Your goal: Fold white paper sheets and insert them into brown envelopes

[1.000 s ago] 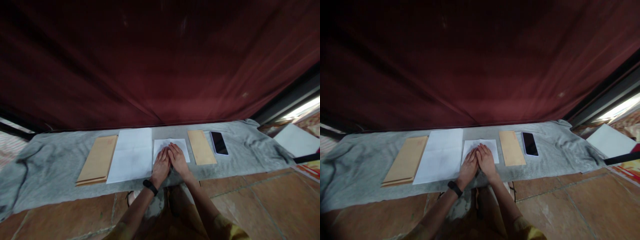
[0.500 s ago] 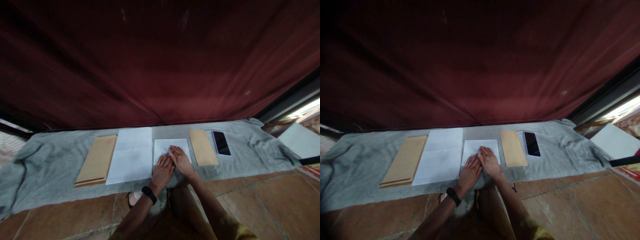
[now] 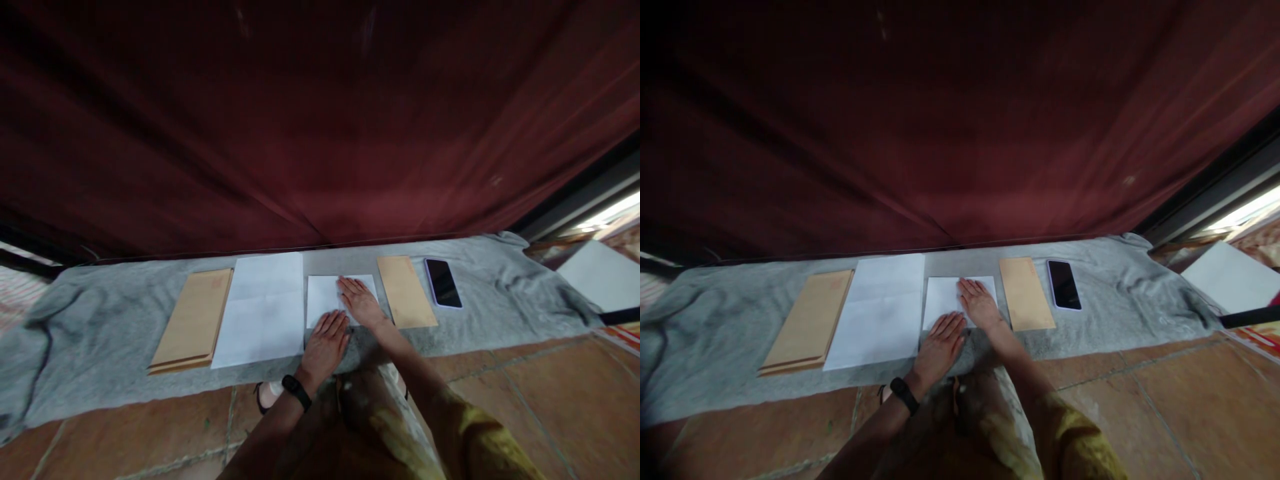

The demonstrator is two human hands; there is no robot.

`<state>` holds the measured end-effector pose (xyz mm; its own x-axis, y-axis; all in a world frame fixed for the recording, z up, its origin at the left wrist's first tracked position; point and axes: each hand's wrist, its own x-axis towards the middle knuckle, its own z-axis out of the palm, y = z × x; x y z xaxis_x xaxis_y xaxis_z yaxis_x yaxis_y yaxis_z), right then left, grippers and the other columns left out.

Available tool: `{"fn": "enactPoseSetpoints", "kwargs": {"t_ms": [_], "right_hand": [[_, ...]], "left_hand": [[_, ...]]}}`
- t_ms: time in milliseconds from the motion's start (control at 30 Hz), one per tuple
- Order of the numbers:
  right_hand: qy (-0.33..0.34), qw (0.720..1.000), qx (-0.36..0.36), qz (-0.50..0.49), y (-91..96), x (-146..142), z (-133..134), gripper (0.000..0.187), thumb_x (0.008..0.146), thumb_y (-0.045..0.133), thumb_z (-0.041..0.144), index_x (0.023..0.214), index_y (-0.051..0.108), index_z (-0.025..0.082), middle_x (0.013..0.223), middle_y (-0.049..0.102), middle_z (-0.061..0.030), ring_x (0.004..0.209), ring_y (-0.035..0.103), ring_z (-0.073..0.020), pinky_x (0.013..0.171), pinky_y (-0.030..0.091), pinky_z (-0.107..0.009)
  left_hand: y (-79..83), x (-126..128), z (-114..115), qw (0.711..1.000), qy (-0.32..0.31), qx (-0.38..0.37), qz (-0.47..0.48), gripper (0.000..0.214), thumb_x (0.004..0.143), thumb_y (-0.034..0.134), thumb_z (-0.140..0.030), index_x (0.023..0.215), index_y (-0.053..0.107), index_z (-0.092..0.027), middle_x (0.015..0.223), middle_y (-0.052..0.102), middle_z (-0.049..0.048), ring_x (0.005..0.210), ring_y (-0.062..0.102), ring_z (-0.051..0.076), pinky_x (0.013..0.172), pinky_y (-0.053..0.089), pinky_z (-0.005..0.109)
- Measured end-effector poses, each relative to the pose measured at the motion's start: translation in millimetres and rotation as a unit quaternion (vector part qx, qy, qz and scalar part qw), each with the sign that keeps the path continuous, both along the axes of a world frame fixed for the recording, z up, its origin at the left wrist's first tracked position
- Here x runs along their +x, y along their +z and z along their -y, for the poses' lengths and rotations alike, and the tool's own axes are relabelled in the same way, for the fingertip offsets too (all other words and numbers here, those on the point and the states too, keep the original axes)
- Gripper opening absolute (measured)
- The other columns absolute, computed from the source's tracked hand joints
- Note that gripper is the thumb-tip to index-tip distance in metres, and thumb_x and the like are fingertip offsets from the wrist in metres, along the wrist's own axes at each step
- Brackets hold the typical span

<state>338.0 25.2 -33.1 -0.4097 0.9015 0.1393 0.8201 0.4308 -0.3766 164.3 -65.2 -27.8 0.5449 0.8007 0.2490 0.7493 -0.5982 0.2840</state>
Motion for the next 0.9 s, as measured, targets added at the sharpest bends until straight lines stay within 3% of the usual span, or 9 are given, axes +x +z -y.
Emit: {"fn": "enactPoseSetpoints", "kwargs": {"t_ms": [200, 333, 533, 733, 900], "right_hand": [[-0.018, 0.999, 0.014, 0.023, -1.1, -2, -24, 0.047, 0.104, 0.038, 0.03, 0.148, 0.047, 0.015, 0.157, 0.042, -0.0088, 0.144, 0.04, -0.0237, 0.123, 0.027, -0.045], [-0.035, 0.998, 0.04, 0.027, -2.2, -5, -22, 0.047, 0.104, 0.039, 0.027, 0.148, 0.048, 0.011, 0.157, 0.042, -0.0112, 0.144, 0.041, -0.0257, 0.122, 0.029, -0.046], [0.025, 0.998, 0.056, -0.009, -6.6, -4, 23, 0.045, 0.104, 0.037, 0.024, 0.145, 0.051, 0.016, 0.153, 0.048, -0.0087, 0.143, 0.043, -0.0216, 0.121, 0.032, -0.044], [0.038, 0.998, 0.037, -0.043, -6.9, 10, 69, 0.044, 0.103, 0.038, 0.023, 0.143, 0.054, 0.019, 0.149, 0.054, -0.0078, 0.139, 0.048, -0.0209, 0.12, 0.035, -0.046], [0.037, 0.997, 0.044, -0.044, -3.3, 15, 91, 0.044, 0.102, 0.044, 0.028, 0.144, 0.053, 0.021, 0.148, 0.054, -0.008, 0.139, 0.048, -0.0231, 0.119, 0.035, -0.049]], "left_hand": [[-1.1, -3, 8, 1.0, -0.014, 0.004, 0.002, 0.04, 0.102, 0.042, -0.026, 0.138, 0.055, -0.015, 0.147, 0.056, 0.01, 0.14, 0.047, 0.023, 0.118, 0.039, 0.046], [-0.7, -6, 12, 1.0, -0.018, 0.009, -0.002, 0.04, 0.102, 0.042, -0.026, 0.138, 0.055, -0.014, 0.147, 0.056, 0.0099, 0.14, 0.048, 0.023, 0.117, 0.041, 0.046], [-0.2, -5, 12, 1.0, -0.015, 0.004, -0.003, 0.039, 0.101, 0.045, -0.025, 0.137, 0.056, -0.014, 0.145, 0.058, 0.0107, 0.139, 0.049, 0.023, 0.117, 0.041, 0.046], [-5.6, -5, 11, 1.0, -0.013, 0.002, 0.01, 0.04, 0.1, 0.045, -0.023, 0.137, 0.056, -0.014, 0.143, 0.059, 0.0113, 0.138, 0.05, 0.023, 0.117, 0.041, 0.048], [-7.3, -9, 14, 0.999, -0.004, 0.0, 0.035, 0.038, 0.101, 0.042, -0.023, 0.135, 0.058, -0.014, 0.14, 0.061, 0.0109, 0.136, 0.052, 0.023, 0.114, 0.045, 0.046]]}}
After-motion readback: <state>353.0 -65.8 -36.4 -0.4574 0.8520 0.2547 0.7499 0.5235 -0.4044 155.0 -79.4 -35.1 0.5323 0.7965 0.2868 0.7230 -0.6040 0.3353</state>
